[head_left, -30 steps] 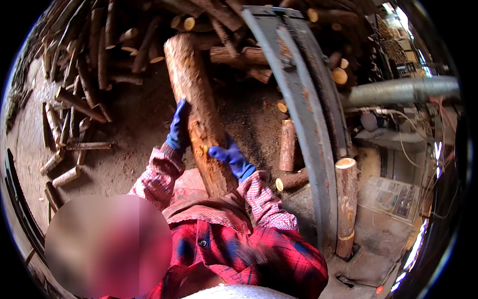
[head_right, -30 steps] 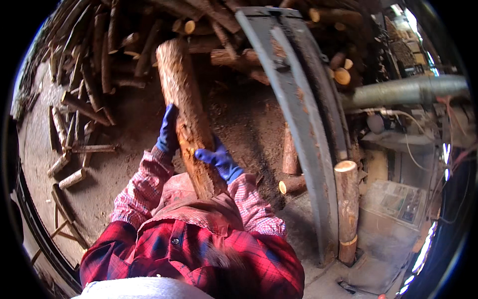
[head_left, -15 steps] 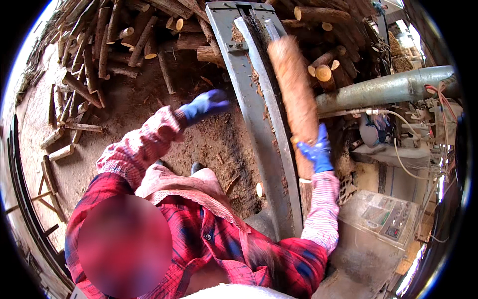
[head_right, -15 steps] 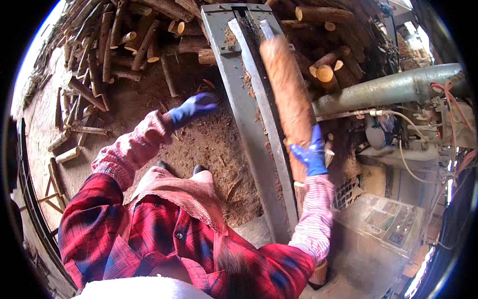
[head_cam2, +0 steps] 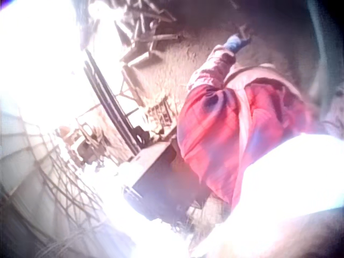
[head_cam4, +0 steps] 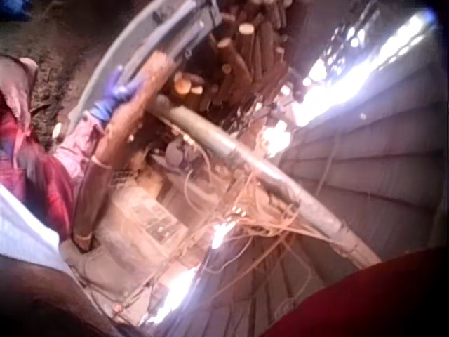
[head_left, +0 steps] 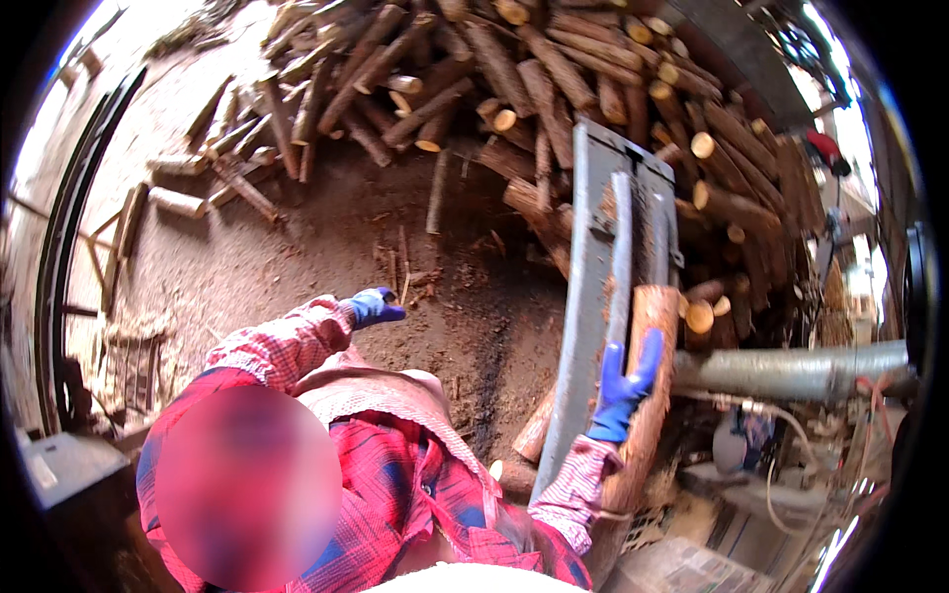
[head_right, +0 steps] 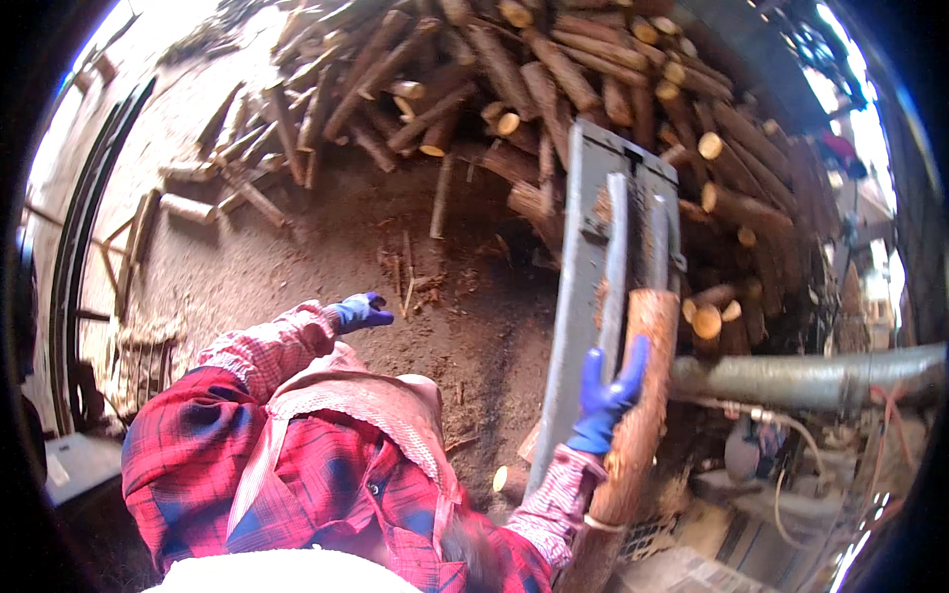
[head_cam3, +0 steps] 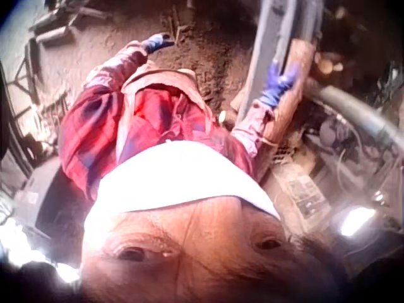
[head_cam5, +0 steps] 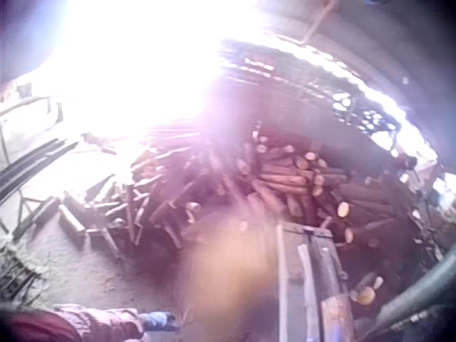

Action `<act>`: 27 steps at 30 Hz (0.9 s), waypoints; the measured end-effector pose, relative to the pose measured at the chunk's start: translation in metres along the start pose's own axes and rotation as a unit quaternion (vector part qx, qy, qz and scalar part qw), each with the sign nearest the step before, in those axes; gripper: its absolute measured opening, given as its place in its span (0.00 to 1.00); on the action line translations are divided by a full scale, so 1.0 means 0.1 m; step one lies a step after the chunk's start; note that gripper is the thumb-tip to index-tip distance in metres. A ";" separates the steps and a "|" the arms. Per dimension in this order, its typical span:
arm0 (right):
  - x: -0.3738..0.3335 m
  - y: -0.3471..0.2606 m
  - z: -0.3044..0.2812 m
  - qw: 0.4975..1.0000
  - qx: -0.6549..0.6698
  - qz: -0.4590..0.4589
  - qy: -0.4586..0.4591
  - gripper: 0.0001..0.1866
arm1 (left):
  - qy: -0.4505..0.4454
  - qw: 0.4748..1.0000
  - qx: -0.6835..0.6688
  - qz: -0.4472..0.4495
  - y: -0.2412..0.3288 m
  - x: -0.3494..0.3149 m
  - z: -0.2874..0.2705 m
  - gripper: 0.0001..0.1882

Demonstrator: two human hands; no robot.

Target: The person picks up logs from a large pile and feeds them into a wood processing machine. They use a metal bar to push the logs through the machine and occasionally clear sawdust from the output chute.

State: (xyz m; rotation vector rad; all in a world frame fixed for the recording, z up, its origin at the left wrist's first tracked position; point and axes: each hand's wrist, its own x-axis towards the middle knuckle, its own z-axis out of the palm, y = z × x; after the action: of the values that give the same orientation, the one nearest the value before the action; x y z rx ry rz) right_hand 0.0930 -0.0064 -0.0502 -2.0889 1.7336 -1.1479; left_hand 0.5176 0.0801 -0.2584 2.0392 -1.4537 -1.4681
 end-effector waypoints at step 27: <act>0.97 -2.10 6.47 0.721 0.223 0.131 -0.642 0.35 | 0.059 0.886 -0.253 -0.384 -3.76 1.36 -2.73 0.25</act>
State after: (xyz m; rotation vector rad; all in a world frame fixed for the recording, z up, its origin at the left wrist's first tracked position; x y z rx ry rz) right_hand 0.6790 -0.2371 -0.3247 -1.4953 0.8306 0.1262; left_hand 0.9566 0.0576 -0.4603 2.3652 -0.1123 -1.6818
